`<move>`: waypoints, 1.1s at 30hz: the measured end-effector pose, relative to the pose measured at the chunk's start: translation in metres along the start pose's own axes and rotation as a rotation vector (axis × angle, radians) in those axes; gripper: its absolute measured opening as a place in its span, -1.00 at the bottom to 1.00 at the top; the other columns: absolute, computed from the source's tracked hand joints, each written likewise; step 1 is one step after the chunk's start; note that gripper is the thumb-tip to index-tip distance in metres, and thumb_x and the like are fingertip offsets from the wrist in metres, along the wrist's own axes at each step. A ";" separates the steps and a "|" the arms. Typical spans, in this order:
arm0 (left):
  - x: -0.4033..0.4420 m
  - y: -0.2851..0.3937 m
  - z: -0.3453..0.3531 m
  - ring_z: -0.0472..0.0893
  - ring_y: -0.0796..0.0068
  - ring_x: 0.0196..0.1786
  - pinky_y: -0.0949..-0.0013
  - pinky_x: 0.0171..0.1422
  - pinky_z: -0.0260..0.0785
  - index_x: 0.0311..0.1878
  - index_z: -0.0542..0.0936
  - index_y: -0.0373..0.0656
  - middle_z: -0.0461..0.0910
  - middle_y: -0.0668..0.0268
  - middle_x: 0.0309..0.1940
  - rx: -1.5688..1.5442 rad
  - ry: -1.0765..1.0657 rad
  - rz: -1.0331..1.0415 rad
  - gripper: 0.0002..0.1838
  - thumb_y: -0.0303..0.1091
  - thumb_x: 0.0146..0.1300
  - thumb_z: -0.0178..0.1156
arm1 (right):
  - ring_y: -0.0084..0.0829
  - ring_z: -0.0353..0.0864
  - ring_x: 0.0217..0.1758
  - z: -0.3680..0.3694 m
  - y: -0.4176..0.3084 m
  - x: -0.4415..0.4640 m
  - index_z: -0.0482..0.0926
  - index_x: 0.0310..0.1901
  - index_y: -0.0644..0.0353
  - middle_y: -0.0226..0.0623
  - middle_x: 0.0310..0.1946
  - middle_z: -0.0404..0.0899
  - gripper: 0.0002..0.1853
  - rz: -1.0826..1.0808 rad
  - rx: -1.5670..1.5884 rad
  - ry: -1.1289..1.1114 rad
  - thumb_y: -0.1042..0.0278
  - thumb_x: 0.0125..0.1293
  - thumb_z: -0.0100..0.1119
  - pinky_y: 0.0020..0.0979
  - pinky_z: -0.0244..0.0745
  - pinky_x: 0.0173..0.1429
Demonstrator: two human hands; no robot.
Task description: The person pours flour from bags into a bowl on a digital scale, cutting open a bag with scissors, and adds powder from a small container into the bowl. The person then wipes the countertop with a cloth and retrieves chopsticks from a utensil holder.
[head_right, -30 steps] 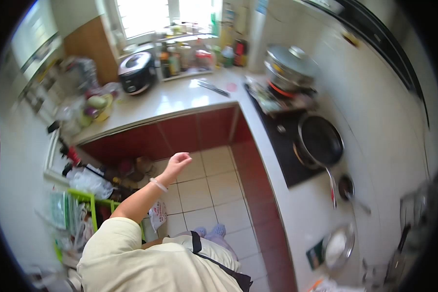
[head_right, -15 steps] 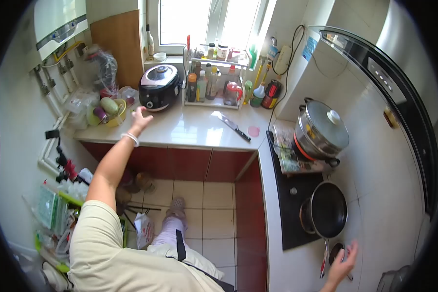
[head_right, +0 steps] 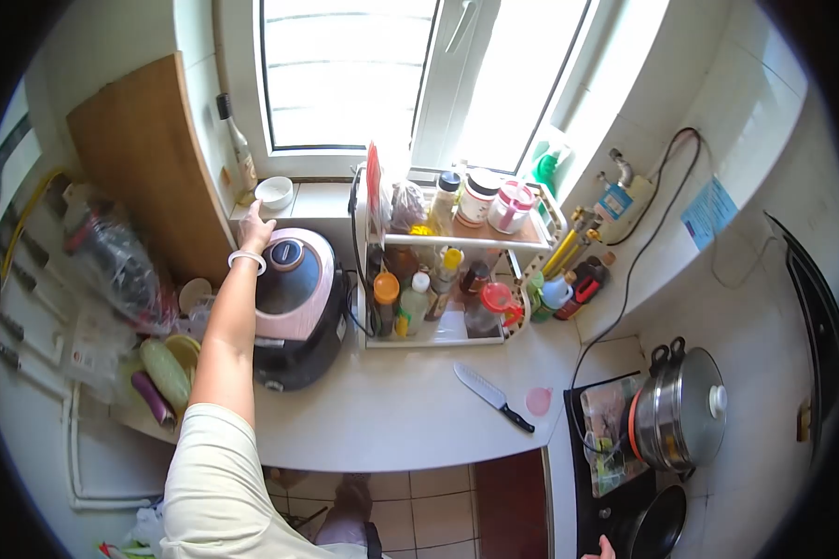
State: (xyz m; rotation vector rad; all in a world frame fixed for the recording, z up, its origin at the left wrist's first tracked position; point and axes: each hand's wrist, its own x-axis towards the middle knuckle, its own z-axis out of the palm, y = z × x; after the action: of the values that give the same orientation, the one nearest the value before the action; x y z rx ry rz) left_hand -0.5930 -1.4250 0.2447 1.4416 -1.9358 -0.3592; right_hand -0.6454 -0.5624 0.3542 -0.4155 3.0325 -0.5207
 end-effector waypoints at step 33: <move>-0.574 0.278 -0.280 0.53 0.39 -0.54 0.40 -0.51 0.39 -0.34 0.55 -0.09 0.49 0.34 -0.53 -0.842 -1.172 1.751 -0.80 -0.39 -0.07 0.34 | -0.44 0.52 -0.04 -0.038 0.020 -0.168 0.13 0.29 0.28 -0.05 -0.01 0.45 -0.36 0.067 1.615 -0.112 0.36 0.23 0.19 -0.40 0.47 0.05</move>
State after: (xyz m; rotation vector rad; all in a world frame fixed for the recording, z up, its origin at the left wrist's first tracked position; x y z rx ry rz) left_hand -0.5252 -0.7504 0.4050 -1.3960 -2.4450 -0.9823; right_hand -0.4920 -0.4874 0.3819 -0.1654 1.5839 -2.3191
